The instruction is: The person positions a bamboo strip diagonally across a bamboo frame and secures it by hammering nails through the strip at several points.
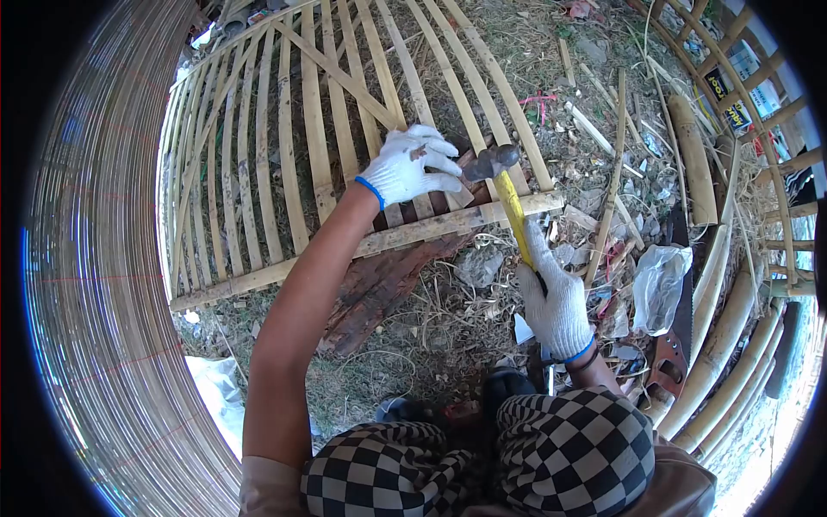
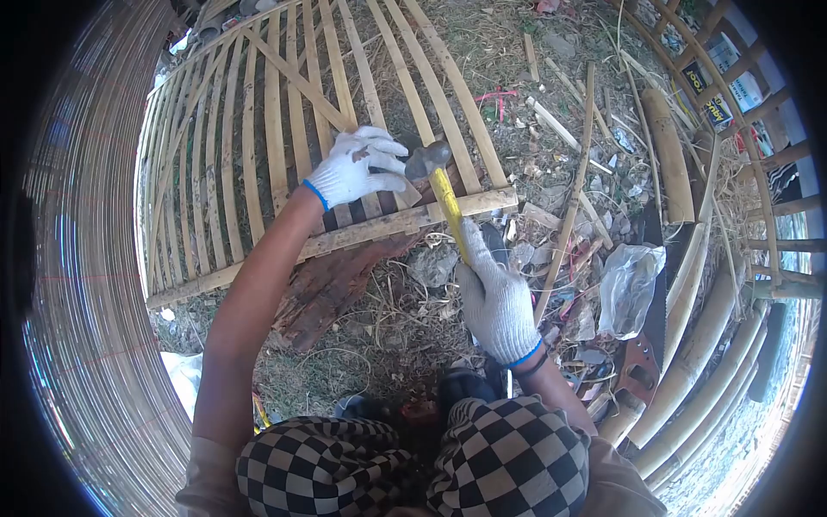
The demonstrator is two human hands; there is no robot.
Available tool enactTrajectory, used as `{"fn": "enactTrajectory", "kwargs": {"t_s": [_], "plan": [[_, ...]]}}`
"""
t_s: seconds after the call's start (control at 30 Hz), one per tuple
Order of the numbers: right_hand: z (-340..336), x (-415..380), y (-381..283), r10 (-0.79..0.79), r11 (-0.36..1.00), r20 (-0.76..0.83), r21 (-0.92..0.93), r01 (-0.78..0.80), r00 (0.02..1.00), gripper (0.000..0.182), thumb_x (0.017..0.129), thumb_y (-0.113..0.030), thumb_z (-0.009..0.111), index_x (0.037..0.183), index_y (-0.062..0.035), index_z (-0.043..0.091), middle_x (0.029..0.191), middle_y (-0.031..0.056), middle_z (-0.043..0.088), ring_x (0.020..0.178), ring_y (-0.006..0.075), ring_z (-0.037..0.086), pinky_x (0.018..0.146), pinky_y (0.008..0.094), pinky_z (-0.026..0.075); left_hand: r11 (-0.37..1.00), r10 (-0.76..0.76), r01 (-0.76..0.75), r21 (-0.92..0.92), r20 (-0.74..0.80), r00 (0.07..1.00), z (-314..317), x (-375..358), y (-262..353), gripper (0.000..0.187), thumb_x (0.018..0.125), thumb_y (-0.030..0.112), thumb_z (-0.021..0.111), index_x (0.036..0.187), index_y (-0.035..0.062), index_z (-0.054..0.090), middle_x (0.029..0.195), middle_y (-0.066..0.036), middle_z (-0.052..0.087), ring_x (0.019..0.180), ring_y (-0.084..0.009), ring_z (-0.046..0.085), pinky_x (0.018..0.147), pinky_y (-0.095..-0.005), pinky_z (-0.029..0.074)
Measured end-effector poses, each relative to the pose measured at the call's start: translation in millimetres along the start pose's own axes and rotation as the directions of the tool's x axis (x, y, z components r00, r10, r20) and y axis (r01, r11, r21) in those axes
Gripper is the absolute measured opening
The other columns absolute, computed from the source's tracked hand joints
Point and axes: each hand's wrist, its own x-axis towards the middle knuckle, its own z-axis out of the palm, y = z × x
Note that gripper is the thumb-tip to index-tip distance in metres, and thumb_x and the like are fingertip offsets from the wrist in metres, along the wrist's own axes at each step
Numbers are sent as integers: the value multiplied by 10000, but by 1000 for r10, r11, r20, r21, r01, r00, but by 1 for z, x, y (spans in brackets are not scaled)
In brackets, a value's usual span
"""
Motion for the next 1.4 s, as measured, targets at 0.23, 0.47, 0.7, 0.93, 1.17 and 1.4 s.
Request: {"fn": "enactTrajectory", "kwargs": {"t_s": [0.23, 0.47, 0.7, 0.93, 1.17, 1.4], "plan": [[5, 10, 6, 44, 999, -11, 13, -44, 999, 627, 1021, -14, 651, 1634, -67, 532, 1191, 307, 767, 1036, 405, 813, 890, 435, 629, 984, 107, -63, 165, -277, 955, 24, 1, -1, 272, 747, 520, 915, 858, 274, 880, 1109, 105, 830, 1281, -164, 659, 1118, -435, 414], [17, 18, 7, 63, 996, -22, 61, -61, 998, 636, 1016, -4, 646, 1638, -78, 534, 1272, 279, 745, 1044, 413, 796, 943, 436, 609, 972, 105, -23, 234, -347, 932, 29, 5, 0, 386, 708, 650, 876, 809, 277, 872, 1044, 113, 828, 1269, -163, 652, 1049, -457, 410], [8, 8, -4, 149, 982, 49, 106, -153, 988, 611, 1002, 5, 659, 1603, -53, 565, 1326, 295, 693, 1067, 392, 769, 949, 451, 596, 977, 78, -49, 208, -133, 988, 9, -1, 3, 492, 734, 667, 888, 1038, 279, 885, 1290, 98, 793, 1390, -195, 603, 1193, -489, 369], [6, 0, 1, 13, 1000, -51, -2, -13, 999, 591, 1001, -18, 691, 1581, -88, 603, 1372, 342, 680, 1232, 467, 734, 941, 449, 627, 873, -52, -20, 487, 134, 990, -47, 26, -24, 551, 989, 576, 722, 1514, 412, 689, 1776, -8, 435, 1663, -310, 330, 1334, -632, 213], [-17, 12, -26, 23, 999, 29, 24, -23, 999, 663, 973, 16, 735, 1607, -93, 578, 1007, 245, 797, 758, 348, 805, 703, 413, 626, 788, -141, 78, 611, 56, 988, -30, 46, -39, 610, 1029, 596, 649, 1622, 528, 521, 1869, -17, 189, 1712, -404, 146, 1347, -699, 68], [9, 14, -4, -7, 983, 99, -180, 25, 995, 712, 1002, -65, 739, 1671, -164, 516, 708, 142, 676, 573, 286, 707, 558, 429, 552, 762, -188, 91, 641, 84, 979, -29, 44, -32, 621, 1029, 675, 634, 1623, 573, 487, 1877, 1, 143, 1708, -408, 149, 1362, -676, 69]]}}
